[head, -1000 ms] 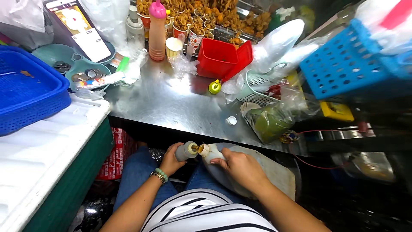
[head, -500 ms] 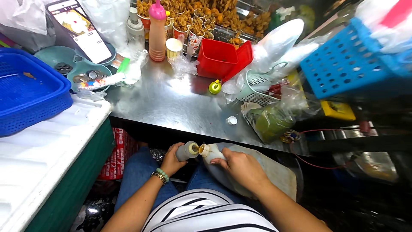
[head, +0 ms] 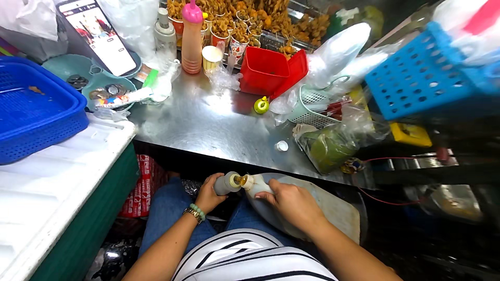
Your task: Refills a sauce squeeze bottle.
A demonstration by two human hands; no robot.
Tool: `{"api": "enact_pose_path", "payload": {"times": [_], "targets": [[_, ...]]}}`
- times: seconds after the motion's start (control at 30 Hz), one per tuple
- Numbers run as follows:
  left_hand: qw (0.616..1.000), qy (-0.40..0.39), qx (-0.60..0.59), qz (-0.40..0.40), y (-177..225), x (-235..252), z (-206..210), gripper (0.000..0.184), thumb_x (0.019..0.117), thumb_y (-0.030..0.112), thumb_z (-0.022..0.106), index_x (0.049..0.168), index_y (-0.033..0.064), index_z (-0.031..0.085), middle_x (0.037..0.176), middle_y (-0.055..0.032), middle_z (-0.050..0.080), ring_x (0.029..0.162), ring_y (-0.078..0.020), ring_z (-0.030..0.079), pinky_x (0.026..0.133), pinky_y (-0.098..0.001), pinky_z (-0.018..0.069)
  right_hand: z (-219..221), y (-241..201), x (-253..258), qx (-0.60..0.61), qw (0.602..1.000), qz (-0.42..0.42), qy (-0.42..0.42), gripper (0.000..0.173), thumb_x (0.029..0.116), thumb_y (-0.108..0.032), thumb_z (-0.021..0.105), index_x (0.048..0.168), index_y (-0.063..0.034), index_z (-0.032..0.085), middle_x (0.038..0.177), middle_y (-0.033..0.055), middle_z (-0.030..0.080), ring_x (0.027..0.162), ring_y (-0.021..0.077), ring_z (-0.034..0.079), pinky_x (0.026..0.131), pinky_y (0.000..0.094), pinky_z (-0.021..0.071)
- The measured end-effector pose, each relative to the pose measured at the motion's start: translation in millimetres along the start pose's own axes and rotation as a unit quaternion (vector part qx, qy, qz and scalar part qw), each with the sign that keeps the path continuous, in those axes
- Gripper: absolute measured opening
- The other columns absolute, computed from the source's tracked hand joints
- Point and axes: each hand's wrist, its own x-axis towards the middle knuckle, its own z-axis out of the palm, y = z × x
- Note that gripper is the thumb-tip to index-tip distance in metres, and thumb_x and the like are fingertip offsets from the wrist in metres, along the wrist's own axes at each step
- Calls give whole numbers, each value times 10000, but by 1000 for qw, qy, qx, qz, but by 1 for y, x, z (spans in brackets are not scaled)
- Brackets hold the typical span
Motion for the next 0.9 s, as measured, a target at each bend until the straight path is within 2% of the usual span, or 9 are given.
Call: {"api": "enact_pose_path", "payload": {"times": [0.77, 0.9], "targets": [[1000, 9, -5, -2, -2, -1, 0, 801, 687, 47, 899, 1394, -52, 536, 1398, -234, 581, 1325, -306, 554, 1151, -389, 416, 0, -2, 1, -12, 1000, 4, -15, 593, 1015, -583, 515, 965, -9, 652, 752, 182, 667, 761, 387, 718, 622, 521, 547], [1000, 3, -5, -6, 0, -1, -2, 809, 686, 49, 899, 1400, -47, 533, 1401, -238, 577, 1327, -312, 551, 1151, -402, 418, -2, -3, 2, 0, 1000, 10, -25, 596, 1014, -583, 519, 979, -3, 653, 773, 189, 678, 779, 398, 719, 640, 545, 550]]}}
